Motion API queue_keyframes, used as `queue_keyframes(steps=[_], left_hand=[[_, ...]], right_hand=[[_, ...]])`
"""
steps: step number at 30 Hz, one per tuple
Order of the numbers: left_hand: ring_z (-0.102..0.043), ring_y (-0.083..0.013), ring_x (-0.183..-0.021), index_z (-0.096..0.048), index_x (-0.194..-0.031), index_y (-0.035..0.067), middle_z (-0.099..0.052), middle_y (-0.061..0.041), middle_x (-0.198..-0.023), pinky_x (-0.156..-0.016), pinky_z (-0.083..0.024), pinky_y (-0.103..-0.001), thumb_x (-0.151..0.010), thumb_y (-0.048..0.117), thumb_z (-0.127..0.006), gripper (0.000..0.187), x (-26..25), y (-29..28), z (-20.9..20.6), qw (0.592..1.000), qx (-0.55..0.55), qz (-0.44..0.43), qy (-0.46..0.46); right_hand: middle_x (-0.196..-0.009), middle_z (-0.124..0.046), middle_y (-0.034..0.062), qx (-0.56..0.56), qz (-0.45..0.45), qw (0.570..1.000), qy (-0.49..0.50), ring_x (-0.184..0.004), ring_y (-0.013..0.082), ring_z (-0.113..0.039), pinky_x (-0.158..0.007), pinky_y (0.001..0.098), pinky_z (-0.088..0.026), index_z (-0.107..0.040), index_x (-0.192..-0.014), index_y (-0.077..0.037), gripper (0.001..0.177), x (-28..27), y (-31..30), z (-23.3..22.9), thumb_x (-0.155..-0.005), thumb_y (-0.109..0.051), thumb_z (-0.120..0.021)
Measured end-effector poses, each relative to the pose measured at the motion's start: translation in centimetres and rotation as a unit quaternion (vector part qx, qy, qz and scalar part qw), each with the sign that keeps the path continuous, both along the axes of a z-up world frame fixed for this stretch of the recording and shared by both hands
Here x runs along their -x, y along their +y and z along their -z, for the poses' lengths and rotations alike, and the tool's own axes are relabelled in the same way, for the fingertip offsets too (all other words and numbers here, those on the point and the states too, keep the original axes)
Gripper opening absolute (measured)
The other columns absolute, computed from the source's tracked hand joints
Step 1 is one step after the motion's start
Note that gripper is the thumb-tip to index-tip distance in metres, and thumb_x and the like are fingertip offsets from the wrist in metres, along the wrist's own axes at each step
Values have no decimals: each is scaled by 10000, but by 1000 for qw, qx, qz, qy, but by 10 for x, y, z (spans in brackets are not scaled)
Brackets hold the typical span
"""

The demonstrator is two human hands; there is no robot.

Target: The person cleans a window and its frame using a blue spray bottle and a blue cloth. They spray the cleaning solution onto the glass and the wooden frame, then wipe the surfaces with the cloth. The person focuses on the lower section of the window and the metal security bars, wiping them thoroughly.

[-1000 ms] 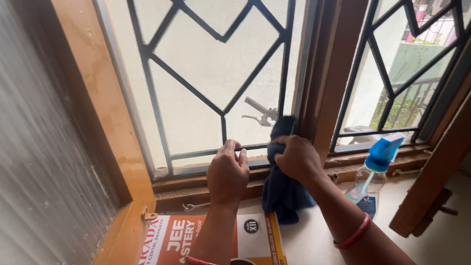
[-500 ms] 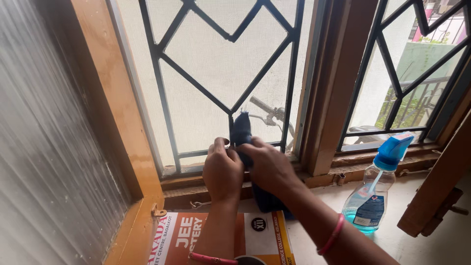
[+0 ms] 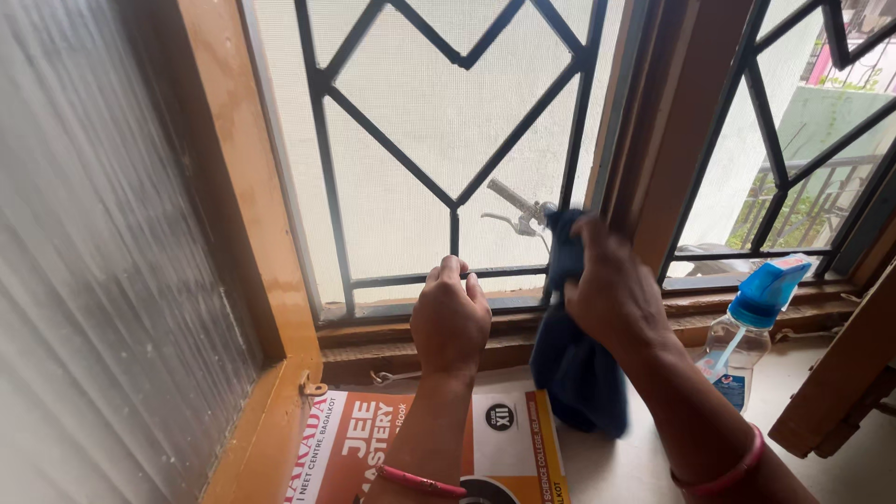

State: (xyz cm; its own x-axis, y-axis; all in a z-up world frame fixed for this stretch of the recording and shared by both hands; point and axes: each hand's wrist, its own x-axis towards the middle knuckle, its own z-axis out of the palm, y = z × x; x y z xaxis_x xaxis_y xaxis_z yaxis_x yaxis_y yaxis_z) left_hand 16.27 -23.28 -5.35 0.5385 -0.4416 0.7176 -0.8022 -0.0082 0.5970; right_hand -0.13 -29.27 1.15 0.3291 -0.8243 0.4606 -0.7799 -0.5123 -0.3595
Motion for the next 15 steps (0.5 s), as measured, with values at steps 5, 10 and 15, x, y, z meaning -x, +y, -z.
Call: queue_keyframes(steps=[5,10,15], left_hand=[[-749,-359,-836,-653,-1032,41,-740,-173,-999,-695,-606,-456,-931,166,-644,162,5,-2,0,1000,-18,14,4],[-755,-344,-859,-661,-1020,50,-746,-166,-969,-715,-611,-437,-943,168,-639,142,7,-1,1,999,-24,26,-4],[-745,-351,-835,-664,-1025,43,-744,-164,-936,-720,-597,-457,-922,181,-653,172,8,-3,6,997,-56,45,3]], right_hand=[[-1459,-503,260,277,-34,953,-118,-991,461,-697,-845,494,-597,-650,-1315,-30,537,4,-20,15,-788,-35,-752],[-1269,-674,177,53,8,996,66,-964,356,-756,-850,453,-625,-728,-1205,-85,330,4,-29,24,-881,-132,-686],[-1093,-759,155,-62,-5,992,114,-994,322,-758,-927,420,-607,-786,-1130,-103,264,0,-28,28,-898,-139,-665]])
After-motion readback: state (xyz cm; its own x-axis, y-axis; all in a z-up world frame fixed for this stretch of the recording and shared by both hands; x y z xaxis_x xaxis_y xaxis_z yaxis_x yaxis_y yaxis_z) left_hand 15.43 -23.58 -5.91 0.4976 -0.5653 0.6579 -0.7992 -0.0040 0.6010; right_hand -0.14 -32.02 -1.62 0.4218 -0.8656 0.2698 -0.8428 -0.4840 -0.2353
